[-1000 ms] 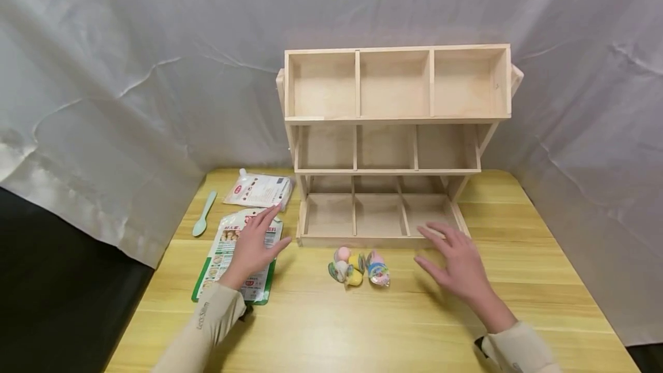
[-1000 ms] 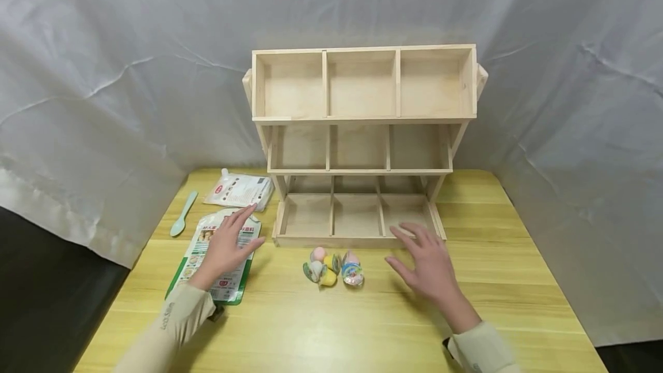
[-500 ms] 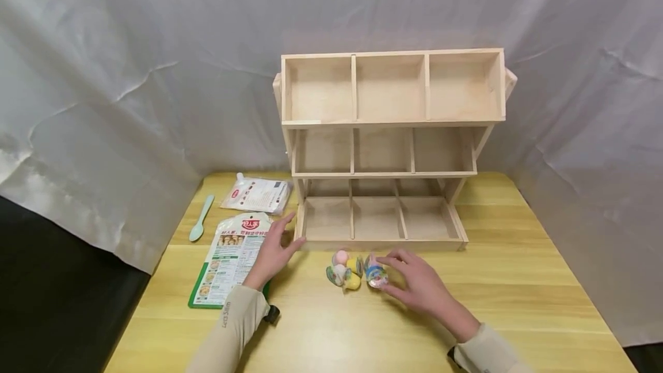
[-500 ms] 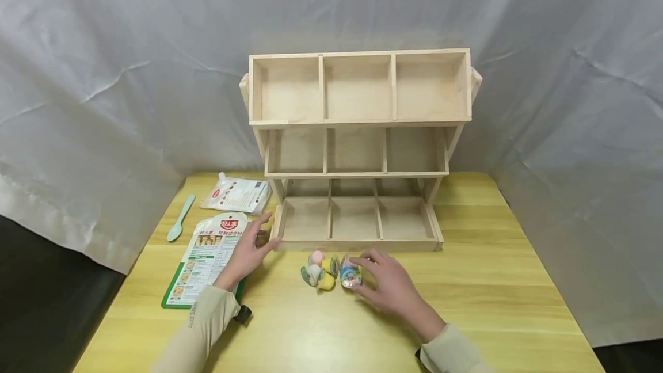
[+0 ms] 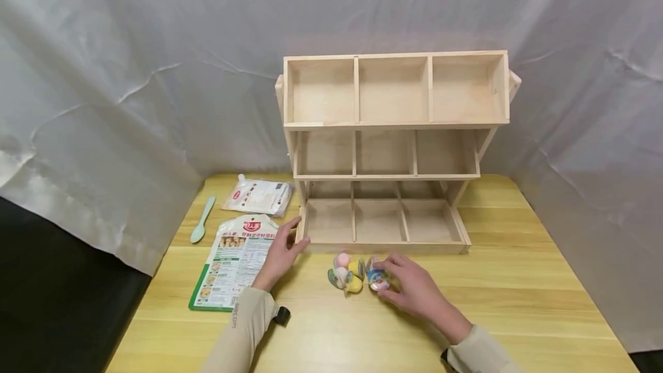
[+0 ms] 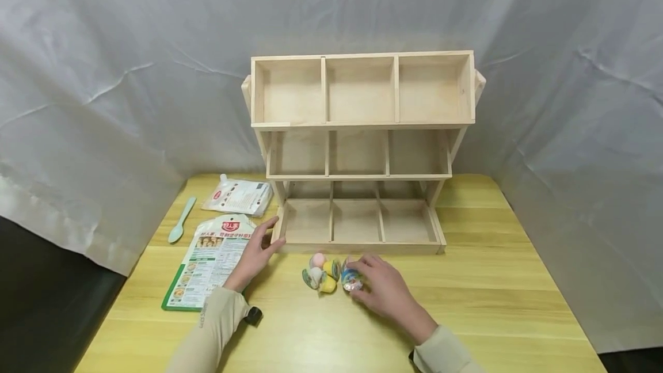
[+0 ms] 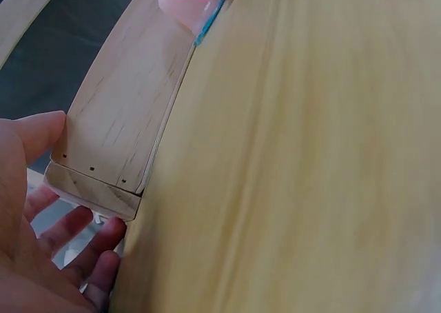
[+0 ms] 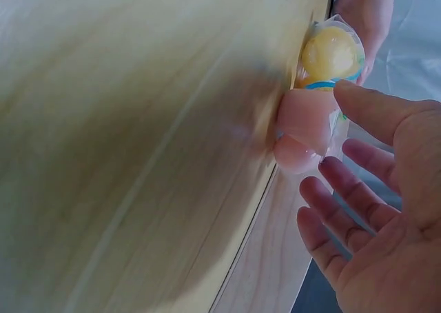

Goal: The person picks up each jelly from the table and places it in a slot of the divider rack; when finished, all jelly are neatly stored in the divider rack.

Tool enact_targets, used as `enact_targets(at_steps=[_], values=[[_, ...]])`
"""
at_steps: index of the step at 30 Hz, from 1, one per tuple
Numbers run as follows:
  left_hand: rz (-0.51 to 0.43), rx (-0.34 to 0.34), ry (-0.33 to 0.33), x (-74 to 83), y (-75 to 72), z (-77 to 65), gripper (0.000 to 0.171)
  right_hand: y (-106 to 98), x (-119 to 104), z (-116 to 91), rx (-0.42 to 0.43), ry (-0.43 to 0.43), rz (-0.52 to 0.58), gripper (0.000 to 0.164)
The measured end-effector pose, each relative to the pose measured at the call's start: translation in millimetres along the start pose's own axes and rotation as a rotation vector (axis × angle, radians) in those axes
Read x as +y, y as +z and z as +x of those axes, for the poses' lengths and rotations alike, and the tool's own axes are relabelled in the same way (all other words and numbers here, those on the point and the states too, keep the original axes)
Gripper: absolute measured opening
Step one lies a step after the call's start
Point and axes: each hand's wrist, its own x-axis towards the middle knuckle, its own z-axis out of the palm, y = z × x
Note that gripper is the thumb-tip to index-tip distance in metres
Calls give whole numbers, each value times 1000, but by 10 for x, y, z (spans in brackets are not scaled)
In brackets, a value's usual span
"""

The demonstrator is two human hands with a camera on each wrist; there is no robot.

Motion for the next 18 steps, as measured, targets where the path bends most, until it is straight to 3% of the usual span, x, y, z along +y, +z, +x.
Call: enact_targets(at_steps=[6,18], values=[[-63,1,-11,-21,27,-24,67,7,-5,1,-11,8,9,51],[-60,10,-19,-45,20,-30,68,13,13,36,-45,66,143,40]])
